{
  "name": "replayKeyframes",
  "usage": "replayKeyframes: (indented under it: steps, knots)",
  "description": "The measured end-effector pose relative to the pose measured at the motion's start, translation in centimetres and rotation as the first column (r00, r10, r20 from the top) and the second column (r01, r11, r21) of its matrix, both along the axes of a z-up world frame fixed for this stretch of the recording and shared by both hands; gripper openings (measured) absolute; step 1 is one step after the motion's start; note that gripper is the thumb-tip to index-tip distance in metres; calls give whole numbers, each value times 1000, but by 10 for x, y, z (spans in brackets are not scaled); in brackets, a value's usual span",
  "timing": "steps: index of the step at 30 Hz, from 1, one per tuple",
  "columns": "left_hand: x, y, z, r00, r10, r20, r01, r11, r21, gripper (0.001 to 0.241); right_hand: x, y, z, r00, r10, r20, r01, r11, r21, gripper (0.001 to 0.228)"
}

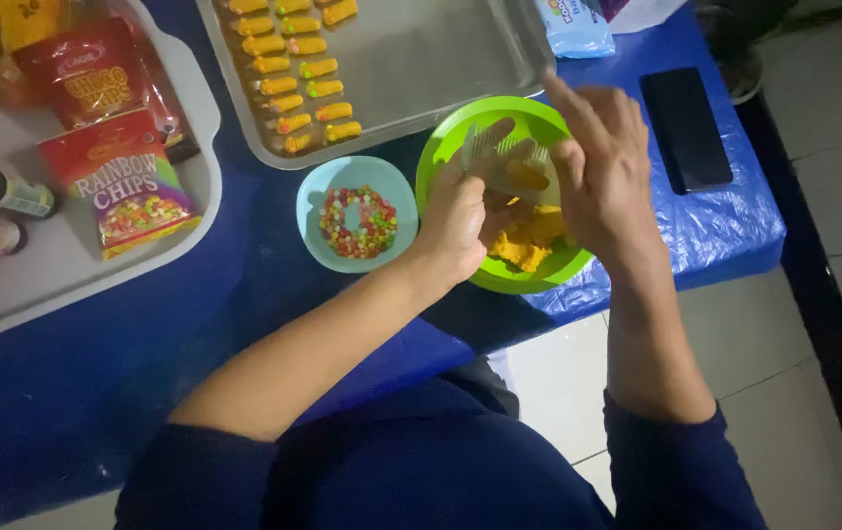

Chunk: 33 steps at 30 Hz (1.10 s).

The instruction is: Shaping yellow dough into cylinders and decorating them with colorful sprinkles

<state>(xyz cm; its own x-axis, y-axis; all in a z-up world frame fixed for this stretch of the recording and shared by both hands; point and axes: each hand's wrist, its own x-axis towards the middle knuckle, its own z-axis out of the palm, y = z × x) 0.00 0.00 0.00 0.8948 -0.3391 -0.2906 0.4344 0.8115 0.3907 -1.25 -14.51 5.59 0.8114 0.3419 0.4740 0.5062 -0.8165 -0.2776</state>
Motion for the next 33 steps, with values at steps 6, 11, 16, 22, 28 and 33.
replayKeyframes:
  steps: [6,11,16,22,28,33]
  knots:
    - [1,-13,-38,981,18,195,-25,999,36,29,26,18,-17,996,63,-68,-66,997,-43,81]
    - [1,-2,-20,964,3,266,-13,999,39,14,18,39,-20,977,22,-210,-48,992,-120,90]
    - [-5,-7,-35,903,-47,427,71,997,-41,36,23,26,-9,960,-69,-270,34,991,-132,91]
    - [-8,-8,-36,929,-59,364,24,995,100,42,27,14,1,907,-54,-419,48,999,-25,88]
    - [-12,4,-4,961,-207,182,138,933,332,63,32,5,3,915,-30,-402,41,999,17,82]
    - [-5,-8,-32,949,-148,277,66,956,285,44,40,-1,0,953,-80,-292,64,996,-64,78]
